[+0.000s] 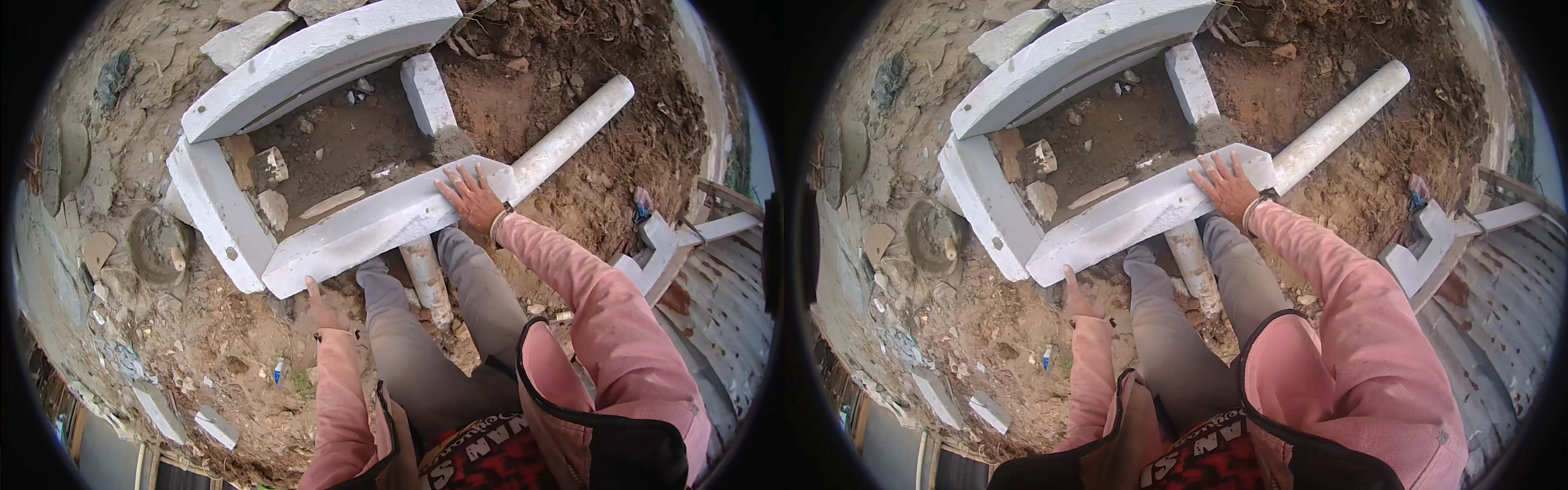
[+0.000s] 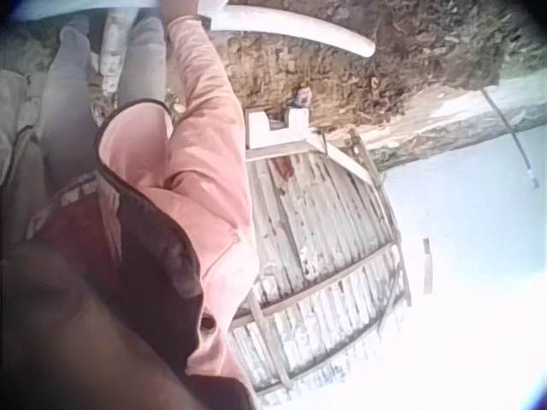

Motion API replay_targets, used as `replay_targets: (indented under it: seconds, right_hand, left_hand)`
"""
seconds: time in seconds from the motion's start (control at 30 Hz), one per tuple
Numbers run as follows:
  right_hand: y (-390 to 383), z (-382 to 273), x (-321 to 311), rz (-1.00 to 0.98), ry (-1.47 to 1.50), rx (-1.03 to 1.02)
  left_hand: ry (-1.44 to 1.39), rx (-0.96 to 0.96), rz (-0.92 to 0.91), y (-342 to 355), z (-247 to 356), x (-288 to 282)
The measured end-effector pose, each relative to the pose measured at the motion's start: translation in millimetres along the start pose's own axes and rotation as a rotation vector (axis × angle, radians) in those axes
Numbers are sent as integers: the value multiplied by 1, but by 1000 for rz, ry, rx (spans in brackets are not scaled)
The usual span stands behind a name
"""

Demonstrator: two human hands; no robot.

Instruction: The person constructs a small concrete brick structure on the ground. They use a trowel to apply mortar from a bucket onto concrete blocks and then place and secure more blocks onto the structure.

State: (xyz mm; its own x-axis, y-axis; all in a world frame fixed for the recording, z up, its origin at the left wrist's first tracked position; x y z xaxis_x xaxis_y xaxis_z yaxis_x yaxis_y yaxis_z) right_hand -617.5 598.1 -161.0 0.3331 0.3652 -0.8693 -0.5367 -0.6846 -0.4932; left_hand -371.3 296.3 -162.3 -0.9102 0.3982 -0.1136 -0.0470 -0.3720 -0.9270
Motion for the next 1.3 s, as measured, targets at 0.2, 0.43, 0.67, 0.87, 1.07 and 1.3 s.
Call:
replay_targets:
  seconds: [0.2,0.43,0.67,0.87,1.07,1.3]
  right_hand:
    - [-1,-5,3,122,71,-26]
    - [-21,-11,7,120,127,-47]
    - [-88,18,-42,167,233,-41]
    - [-184,48,-55,186,351,194]
    - [-247,116,-34,254,338,530]
    - [-296,181,-4,200,249,871]
  left_hand:
    - [-110,-122,-37,51,17,51]
    - [-102,-134,45,53,-3,35]
    - [-79,-63,-35,-31,-7,38]
    - [6,-52,-133,-102,-11,113]
    - [296,70,240,-128,-43,268]
    - [817,78,3,-128,-88,460]
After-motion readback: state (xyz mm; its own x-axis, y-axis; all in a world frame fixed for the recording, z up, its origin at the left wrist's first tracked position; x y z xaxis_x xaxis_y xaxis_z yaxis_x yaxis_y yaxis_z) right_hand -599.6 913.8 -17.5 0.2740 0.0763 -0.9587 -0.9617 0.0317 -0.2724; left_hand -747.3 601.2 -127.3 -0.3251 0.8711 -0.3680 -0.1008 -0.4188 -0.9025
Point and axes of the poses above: each hand's wrist, its own y-axis towards the middle knuckle, its own x-axis out of the palm, z = x × y, the point moved 6 cm from there along y, towards the middle knuckle
